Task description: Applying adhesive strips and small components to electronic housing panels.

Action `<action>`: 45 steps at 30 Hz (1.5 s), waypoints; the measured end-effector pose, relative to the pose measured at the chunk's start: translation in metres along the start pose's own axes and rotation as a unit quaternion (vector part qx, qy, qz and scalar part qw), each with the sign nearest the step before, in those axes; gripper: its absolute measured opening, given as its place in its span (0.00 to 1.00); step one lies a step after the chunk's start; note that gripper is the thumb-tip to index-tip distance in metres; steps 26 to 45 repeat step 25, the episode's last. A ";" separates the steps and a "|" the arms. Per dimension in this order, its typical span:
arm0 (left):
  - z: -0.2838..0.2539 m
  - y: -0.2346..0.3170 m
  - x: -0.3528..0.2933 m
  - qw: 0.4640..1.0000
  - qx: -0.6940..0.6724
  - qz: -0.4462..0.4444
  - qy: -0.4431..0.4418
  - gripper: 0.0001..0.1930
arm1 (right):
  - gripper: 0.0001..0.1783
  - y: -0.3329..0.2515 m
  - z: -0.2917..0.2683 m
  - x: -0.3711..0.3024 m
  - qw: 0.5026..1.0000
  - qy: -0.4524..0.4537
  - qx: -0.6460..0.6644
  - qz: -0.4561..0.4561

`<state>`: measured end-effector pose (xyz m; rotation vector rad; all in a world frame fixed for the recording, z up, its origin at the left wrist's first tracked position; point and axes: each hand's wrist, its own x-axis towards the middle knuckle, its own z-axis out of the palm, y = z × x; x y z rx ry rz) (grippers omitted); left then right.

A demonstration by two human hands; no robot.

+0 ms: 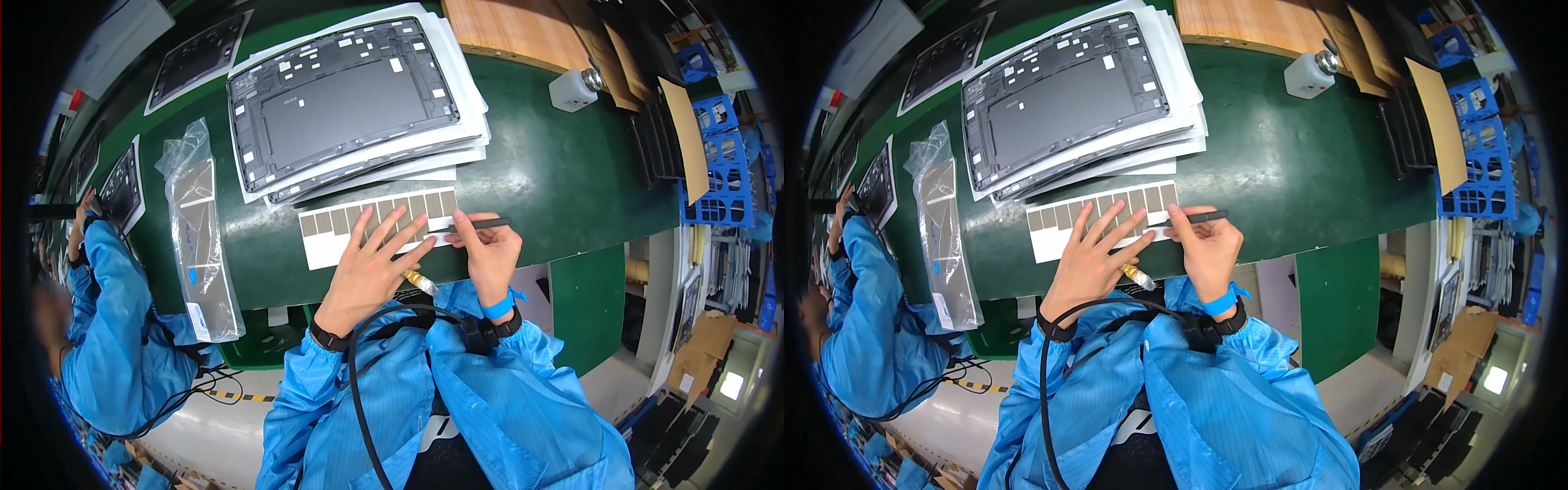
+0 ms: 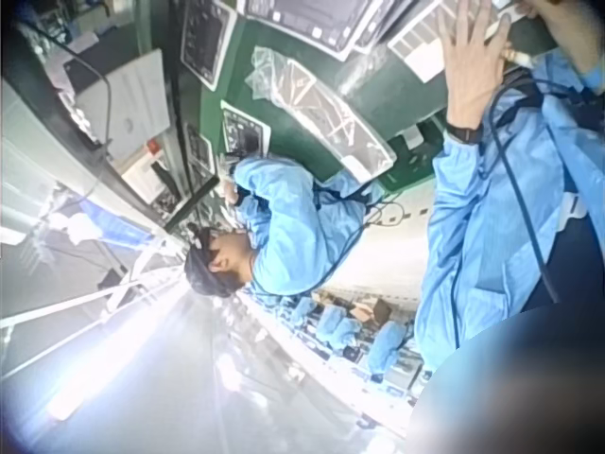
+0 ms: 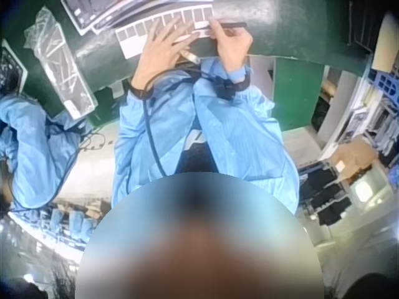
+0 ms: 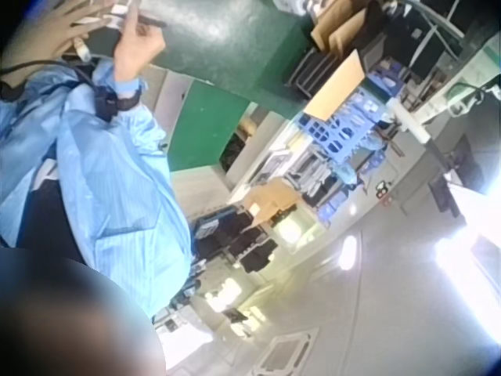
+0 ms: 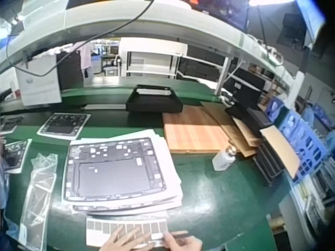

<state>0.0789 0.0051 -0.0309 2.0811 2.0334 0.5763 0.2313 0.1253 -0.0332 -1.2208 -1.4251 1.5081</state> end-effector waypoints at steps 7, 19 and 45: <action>-0.008 -0.001 0.006 1.000 -0.005 0.008 -0.002 0.29 | 0.09 -0.019 -0.015 0.010 0.996 0.012 0.083 0.009; -0.177 -0.057 0.068 0.978 0.072 -0.059 0.188 0.03 | 0.15 -0.140 0.029 0.200 0.973 -0.075 0.121 -0.183; -0.171 -0.117 0.167 0.995 0.071 0.033 0.065 0.09 | 0.18 -0.116 0.100 0.241 0.979 -0.087 0.063 -0.176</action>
